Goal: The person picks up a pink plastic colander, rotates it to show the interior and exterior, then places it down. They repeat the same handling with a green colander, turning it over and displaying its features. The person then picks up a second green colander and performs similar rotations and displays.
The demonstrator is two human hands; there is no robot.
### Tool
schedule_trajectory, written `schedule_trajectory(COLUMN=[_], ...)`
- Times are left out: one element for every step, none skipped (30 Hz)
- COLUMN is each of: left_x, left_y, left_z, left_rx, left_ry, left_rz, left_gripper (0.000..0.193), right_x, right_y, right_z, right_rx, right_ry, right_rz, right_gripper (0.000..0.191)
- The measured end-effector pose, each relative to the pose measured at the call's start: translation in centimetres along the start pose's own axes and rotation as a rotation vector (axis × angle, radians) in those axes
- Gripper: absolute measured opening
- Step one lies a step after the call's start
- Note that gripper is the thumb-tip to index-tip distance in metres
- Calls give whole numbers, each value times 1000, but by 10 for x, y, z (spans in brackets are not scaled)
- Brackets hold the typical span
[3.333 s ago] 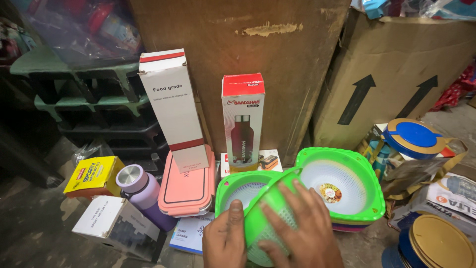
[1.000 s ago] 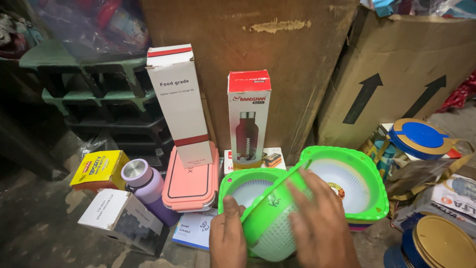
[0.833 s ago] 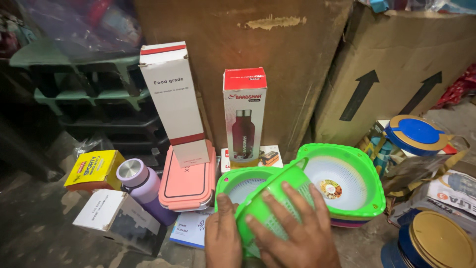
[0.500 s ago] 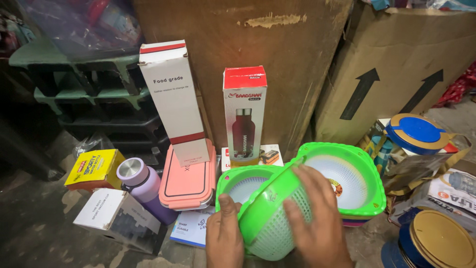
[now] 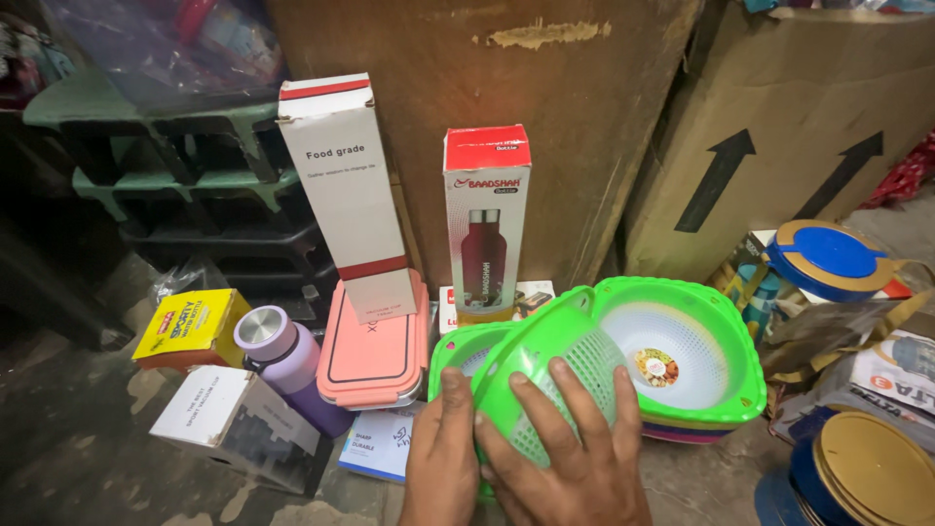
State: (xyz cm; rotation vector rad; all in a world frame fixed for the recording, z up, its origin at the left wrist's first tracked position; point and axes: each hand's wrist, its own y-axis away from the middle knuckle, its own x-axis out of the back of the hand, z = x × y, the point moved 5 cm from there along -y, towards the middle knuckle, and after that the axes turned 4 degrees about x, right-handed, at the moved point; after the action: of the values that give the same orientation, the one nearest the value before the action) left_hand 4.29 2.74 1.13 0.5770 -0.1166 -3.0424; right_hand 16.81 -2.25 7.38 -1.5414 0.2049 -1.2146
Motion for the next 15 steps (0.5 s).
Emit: schedule_trajectory(left_x=[1,1,1,0,-3,-6,-9,-12,-14,-15,-16,-18,-17,-17,-17], left_y=[0,-1,-1,-2,-2,-2,-1,1,2,3,3,4,4,3,3], left_z=[0,0,0,-2,-4,-6,-6,-5,-4,-3,-1,0,2,3,4], left_rx=[-2,-4,-6,11,27,45,23,1,-21,-33,-45,-57,-64,-72,-80], left_ry=[-21,-42,-64,-54,-43,-32,-37,-41,-46,-63,-80,-97,-107,-117,-127], left_rz=[-2,-5,-8,-3,2,7,-9,-25,-42,-53,-64,-77,-73,-69,-65], left_gripper=[68,69,70,68,67,65,64,63,61,61,61,60,60,60,59], right_x=[-1,0,1,4,7,9,11,12,13,13,14,15,15,14,13], right_y=[-1,-2,-3,-4,-6,-6,-5,-6,-7,-8,-8,-8,-9,-8,-8], right_z=[-1,0,1,5,8,13,17,23,29,36,41,42,42,41,38], right_rx=[7,13,21,28,36,-9,-53,-97,-129,-162,-196,-194,-191,-189,-163], right_ry=[11,23,4,-16,-37,-58,-79,-100,-88,-77,-65,-63,-61,-58,-74], right_rz=[-10,-20,-17,-13,-10,-46,-82,-118,-128,-137,-146,-142,-138,-134,-132], right_gripper=[44,42,42,42,42,45,48,52,57,63,69,69,68,68,63])
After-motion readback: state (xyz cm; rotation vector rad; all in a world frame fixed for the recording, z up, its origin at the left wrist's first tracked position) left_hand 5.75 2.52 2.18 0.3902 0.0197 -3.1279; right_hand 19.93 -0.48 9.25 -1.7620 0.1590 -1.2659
